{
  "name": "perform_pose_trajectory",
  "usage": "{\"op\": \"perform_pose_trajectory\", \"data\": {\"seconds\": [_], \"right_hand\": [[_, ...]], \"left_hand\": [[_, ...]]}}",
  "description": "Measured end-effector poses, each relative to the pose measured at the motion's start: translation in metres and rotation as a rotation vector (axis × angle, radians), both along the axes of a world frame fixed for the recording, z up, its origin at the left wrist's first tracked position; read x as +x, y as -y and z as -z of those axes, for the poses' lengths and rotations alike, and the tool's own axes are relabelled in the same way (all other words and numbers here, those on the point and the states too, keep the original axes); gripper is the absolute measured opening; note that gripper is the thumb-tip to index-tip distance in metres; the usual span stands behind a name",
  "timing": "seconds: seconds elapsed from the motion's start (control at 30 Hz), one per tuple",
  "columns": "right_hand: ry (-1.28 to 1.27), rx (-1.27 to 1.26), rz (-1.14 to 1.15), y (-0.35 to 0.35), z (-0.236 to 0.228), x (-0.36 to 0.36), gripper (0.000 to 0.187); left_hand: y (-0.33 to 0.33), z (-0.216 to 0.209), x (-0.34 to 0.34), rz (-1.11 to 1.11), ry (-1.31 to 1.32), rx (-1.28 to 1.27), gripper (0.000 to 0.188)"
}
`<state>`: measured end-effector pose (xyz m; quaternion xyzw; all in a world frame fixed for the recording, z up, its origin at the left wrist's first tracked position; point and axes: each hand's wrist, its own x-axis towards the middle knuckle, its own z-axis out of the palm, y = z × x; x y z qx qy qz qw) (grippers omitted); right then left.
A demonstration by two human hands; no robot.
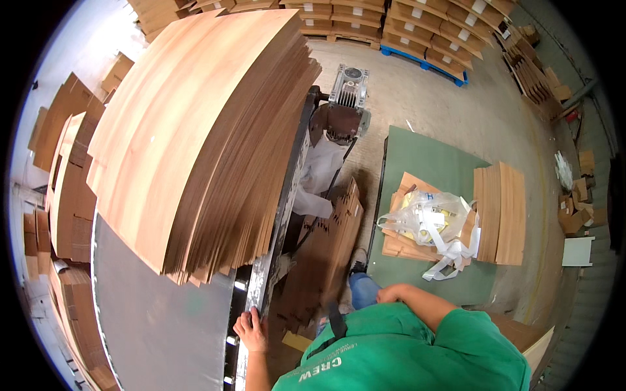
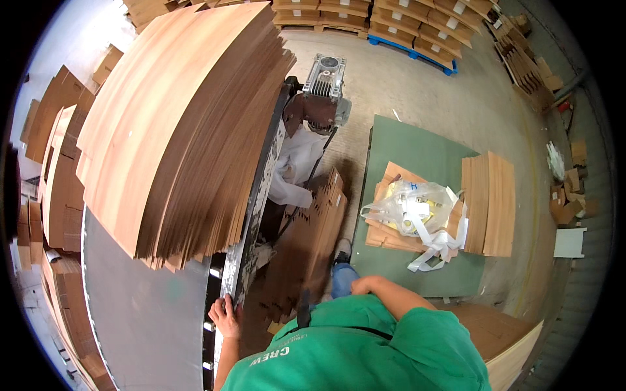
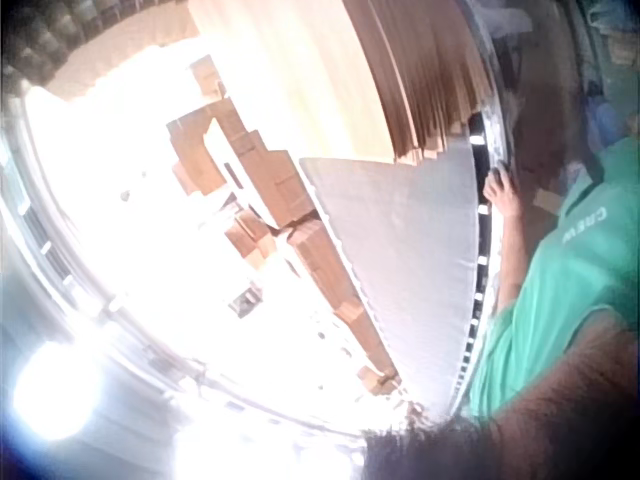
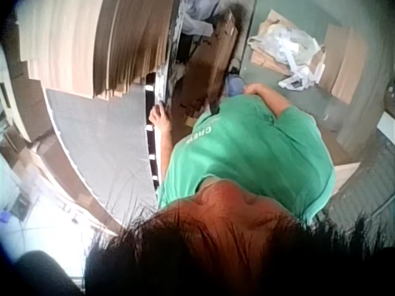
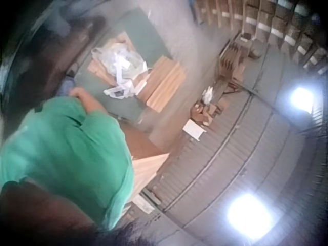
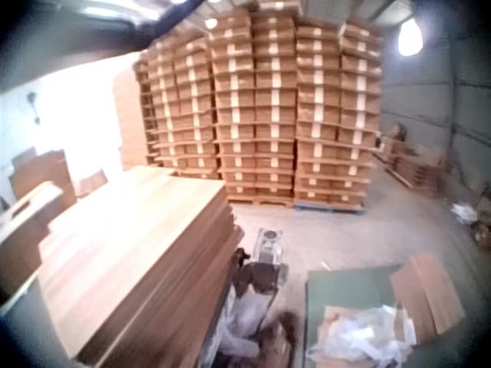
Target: The person sits on the floor and applies adhesive labels to the edges of stacked wooden boards. They peel the backing from each label and press it onto the wood, repeating the process for multiple boards.
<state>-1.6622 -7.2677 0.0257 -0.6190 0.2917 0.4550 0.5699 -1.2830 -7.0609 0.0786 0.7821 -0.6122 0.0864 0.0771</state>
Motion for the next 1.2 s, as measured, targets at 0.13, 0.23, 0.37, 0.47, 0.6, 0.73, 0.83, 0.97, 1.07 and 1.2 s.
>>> {"op": "perform_pose_trajectory", "data": {"seconds": [0.13,0.23,0.37,0.47,0.6,0.73,0.83,0.97,1.07,1.2], "right_hand": [[-0.044,-0.009,0.032,-0.017,0.01,-0.011,0.046],[-0.031,-0.118,0.052,-0.032,0.001,-0.019,0.043],[0.014,-0.236,0.032,-0.049,-0.017,-0.024,0.042],[-0.064,-0.208,-0.023,-0.046,-0.035,-0.021,0.044],[-0.157,-0.193,-0.058,-0.033,-0.043,-0.016,0.045],[-0.098,-0.193,-0.065,-0.006,-0.012,-0.032,0.043],[0.044,-0.206,-0.089,0.025,0.019,-0.044,0.044],[-0.022,-0.101,0.0,0.067,0.039,-0.056,0.044],[-0.164,0.0,-0.013,0.11,0.02,-0.038,0.044],[-0.308,0.135,-0.289,0.153,0.019,-0.009,0.042]], "left_hand": [[-0.002,-0.006,0.0,-0.021,-0.084,0.003,0.055],[-0.004,-0.007,0.002,-0.022,-0.127,-0.018,0.053],[-0.003,-0.011,0.0,-0.023,-0.124,-0.008,0.054],[-0.002,-0.012,-0.001,-0.017,-0.13,-0.039,0.053],[0.0,-0.013,0.001,-0.042,-0.157,-0.065,0.052],[0.006,-0.02,0.001,-0.077,-0.189,-0.078,0.053],[0.007,-0.02,0.001,-0.109,-0.172,-0.064,0.052],[0.007,-0.005,0.001,-0.125,-0.132,0.016,0.052],[0.011,-0.002,-0.001,-0.136,-0.109,0.053,0.05],[0.013,-0.012,-0.002,-0.141,-0.059,0.105,0.051]]}}
